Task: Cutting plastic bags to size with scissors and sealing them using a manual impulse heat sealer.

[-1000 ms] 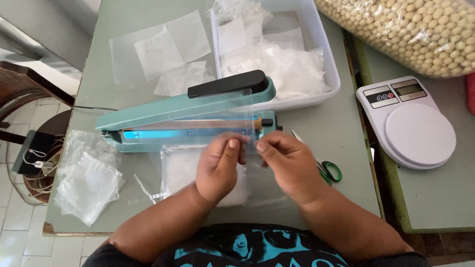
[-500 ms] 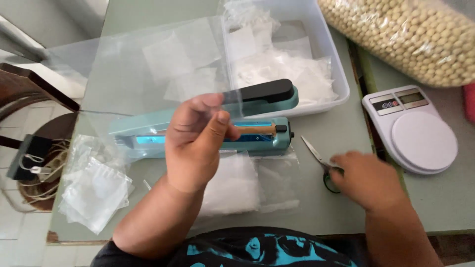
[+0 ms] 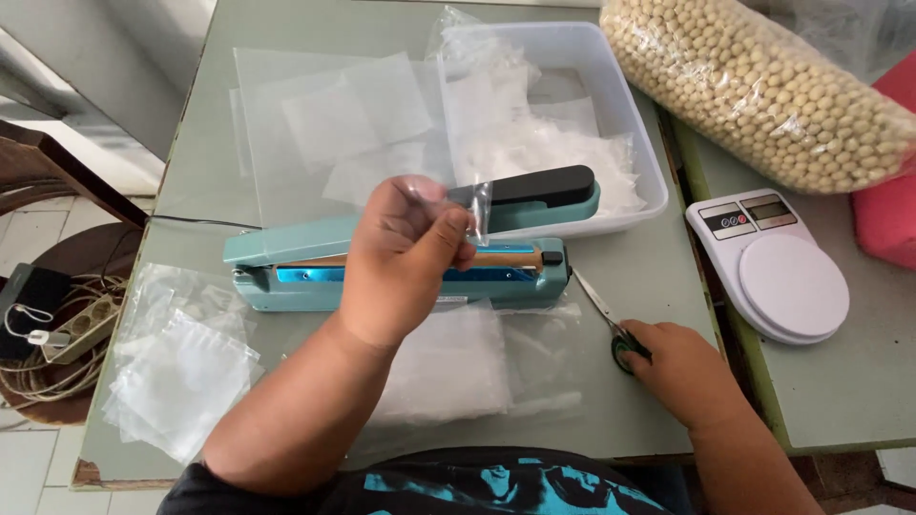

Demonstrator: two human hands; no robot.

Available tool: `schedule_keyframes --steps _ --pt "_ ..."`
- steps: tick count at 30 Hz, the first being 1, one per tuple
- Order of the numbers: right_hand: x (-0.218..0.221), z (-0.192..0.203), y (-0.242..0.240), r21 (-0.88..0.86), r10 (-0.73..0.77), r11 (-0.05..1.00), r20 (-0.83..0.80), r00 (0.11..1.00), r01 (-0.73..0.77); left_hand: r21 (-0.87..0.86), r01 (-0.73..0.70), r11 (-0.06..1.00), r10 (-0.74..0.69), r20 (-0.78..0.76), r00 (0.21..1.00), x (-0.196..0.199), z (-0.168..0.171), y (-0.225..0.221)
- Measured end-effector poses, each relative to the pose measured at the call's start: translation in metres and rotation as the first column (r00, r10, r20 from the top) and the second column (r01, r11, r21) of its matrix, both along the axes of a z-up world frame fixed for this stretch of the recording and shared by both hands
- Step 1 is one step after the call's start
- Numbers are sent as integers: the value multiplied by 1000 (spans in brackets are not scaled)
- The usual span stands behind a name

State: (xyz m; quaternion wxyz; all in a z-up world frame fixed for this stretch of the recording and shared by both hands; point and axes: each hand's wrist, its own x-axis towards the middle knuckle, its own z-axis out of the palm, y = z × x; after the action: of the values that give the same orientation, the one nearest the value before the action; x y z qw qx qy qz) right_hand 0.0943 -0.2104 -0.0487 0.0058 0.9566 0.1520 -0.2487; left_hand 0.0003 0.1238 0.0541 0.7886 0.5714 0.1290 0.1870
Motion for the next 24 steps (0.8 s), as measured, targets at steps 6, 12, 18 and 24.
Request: schedule_keyframes --steps 6,12,18,24 --pt "0 12 2 -94 -10 996 -9 1000 9 -16 -30 999 33 244 969 -2 -10 -9" --pt "5 28 -22 -42 -96 995 -5 995 96 -35 17 999 -3 380 925 -5 -10 -11" --pt "4 83 -37 -193 -87 977 29 996 91 -60 43 997 -12 445 895 -12 -4 -10" --pt "-4 93 -72 294 0 955 126 992 -37 -48 35 998 -4 531 847 -17 -1 -13"
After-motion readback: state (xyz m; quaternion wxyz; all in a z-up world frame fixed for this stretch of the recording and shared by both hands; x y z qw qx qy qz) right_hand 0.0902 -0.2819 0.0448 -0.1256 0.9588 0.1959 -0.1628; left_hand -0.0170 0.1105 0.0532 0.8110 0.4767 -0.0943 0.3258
